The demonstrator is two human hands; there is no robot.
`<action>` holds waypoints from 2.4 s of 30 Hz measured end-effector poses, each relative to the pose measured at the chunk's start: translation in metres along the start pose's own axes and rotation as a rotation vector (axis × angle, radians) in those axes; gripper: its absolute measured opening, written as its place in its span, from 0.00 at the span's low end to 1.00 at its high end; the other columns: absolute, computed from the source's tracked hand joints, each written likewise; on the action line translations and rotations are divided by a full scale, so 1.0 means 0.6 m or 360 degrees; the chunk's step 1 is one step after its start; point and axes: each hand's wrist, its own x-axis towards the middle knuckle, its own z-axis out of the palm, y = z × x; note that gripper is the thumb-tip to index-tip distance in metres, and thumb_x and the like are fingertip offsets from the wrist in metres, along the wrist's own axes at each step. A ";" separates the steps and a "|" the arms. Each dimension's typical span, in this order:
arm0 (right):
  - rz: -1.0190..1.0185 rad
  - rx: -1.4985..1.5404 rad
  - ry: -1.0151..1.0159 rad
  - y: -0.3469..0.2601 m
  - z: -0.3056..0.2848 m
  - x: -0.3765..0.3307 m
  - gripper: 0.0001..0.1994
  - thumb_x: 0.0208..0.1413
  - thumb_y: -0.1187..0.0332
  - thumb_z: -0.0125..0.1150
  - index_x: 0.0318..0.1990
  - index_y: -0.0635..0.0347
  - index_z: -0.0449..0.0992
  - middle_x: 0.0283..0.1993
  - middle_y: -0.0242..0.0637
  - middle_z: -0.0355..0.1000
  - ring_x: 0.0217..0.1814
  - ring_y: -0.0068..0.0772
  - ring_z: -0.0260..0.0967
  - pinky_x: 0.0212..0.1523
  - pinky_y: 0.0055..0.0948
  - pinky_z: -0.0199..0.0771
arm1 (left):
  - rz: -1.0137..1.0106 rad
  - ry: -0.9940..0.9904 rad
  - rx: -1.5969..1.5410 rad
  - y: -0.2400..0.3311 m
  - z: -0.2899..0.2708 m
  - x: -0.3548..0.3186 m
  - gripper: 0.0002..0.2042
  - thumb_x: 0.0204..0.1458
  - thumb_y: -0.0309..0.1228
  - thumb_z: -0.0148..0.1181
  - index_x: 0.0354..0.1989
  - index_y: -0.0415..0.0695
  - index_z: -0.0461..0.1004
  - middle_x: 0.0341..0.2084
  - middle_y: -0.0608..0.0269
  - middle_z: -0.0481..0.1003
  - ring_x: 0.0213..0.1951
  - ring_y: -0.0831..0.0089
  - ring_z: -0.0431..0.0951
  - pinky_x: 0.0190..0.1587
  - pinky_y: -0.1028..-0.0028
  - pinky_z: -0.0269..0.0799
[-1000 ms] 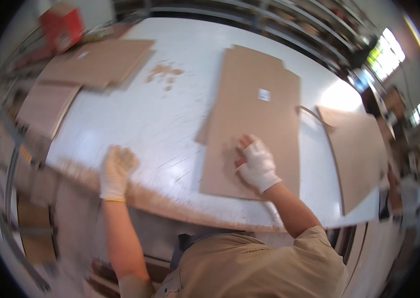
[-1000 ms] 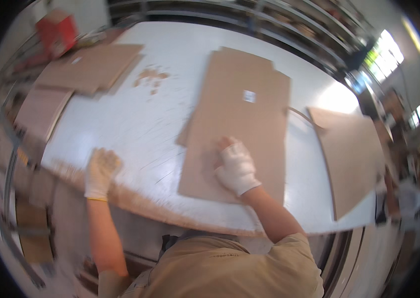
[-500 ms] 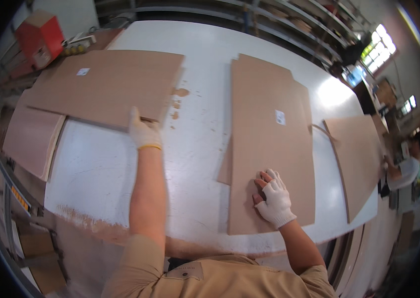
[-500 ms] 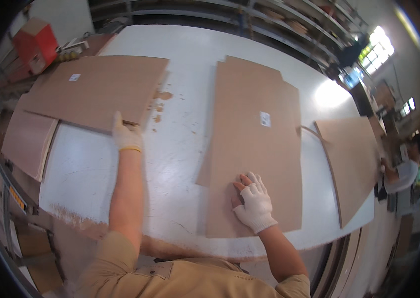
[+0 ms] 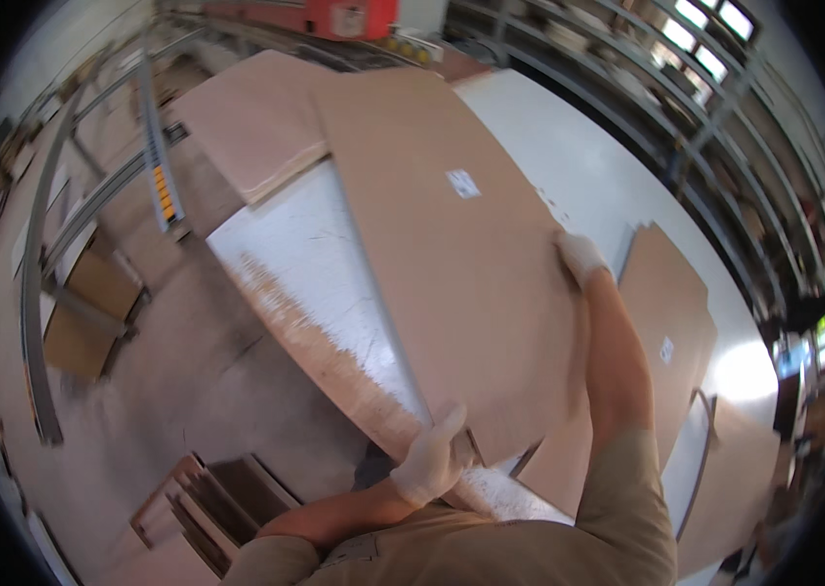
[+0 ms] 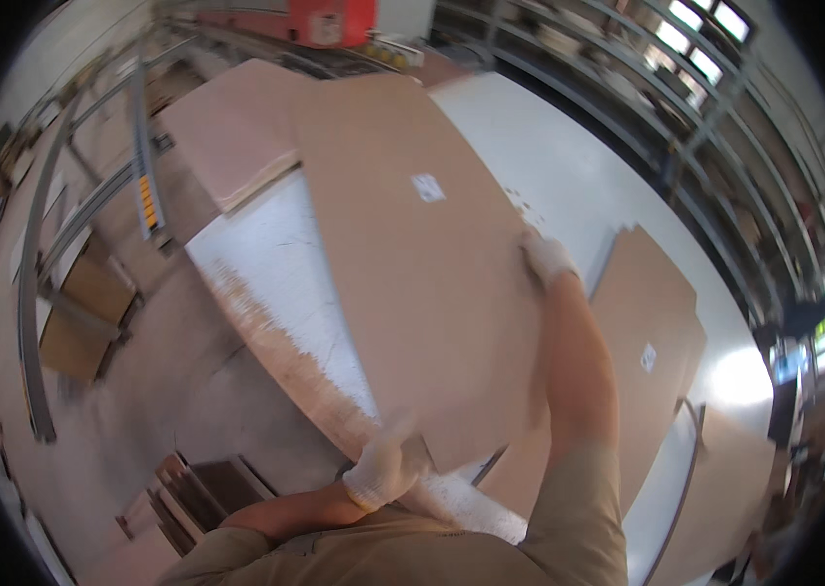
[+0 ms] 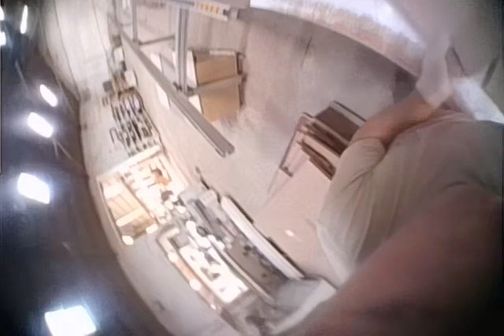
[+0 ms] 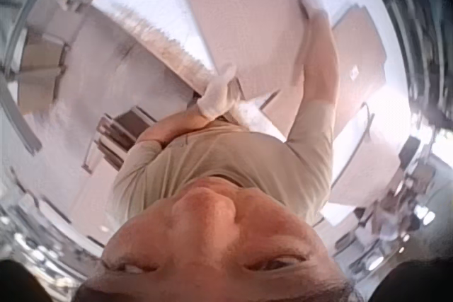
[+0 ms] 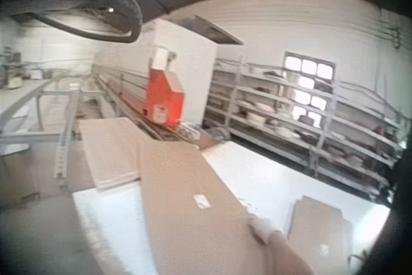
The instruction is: The person repeatedly picks up flat cardboard sheets from a table, aligns them, and stacks them into a neat pile. The person then carries the stack across the workshop and places it on a roller conveyor.
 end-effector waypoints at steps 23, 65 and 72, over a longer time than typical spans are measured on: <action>-0.1235 0.0622 0.0198 -0.098 -0.229 -0.440 0.25 0.77 0.53 0.48 0.54 0.69 0.82 0.44 0.47 0.83 0.48 0.33 0.76 0.54 0.36 0.74 | 0.1248 0.0383 0.0025 -0.026 0.148 -0.313 0.26 0.61 0.30 0.68 0.66 0.38 0.69 0.53 0.60 0.77 0.52 0.72 0.79 0.54 0.69 0.77; -0.1401 -0.0066 0.0029 0.227 -0.059 -0.742 0.15 0.56 0.67 0.63 0.49 0.59 0.85 0.54 0.45 0.81 0.61 0.48 0.77 0.63 0.43 0.77 | 0.0440 0.1168 0.1717 0.018 0.061 -0.692 0.16 0.72 0.36 0.52 0.45 0.34 0.80 0.40 0.51 0.84 0.40 0.66 0.82 0.48 0.66 0.76; -0.0034 -0.0135 0.0296 0.639 -0.195 -0.626 0.23 0.67 0.60 0.57 0.68 0.50 0.76 0.66 0.44 0.76 0.70 0.49 0.72 0.69 0.46 0.73 | 0.0429 -0.0360 0.2465 -0.111 0.210 -0.255 0.13 0.70 0.34 0.55 0.48 0.35 0.78 0.39 0.59 0.81 0.42 0.75 0.78 0.48 0.73 0.75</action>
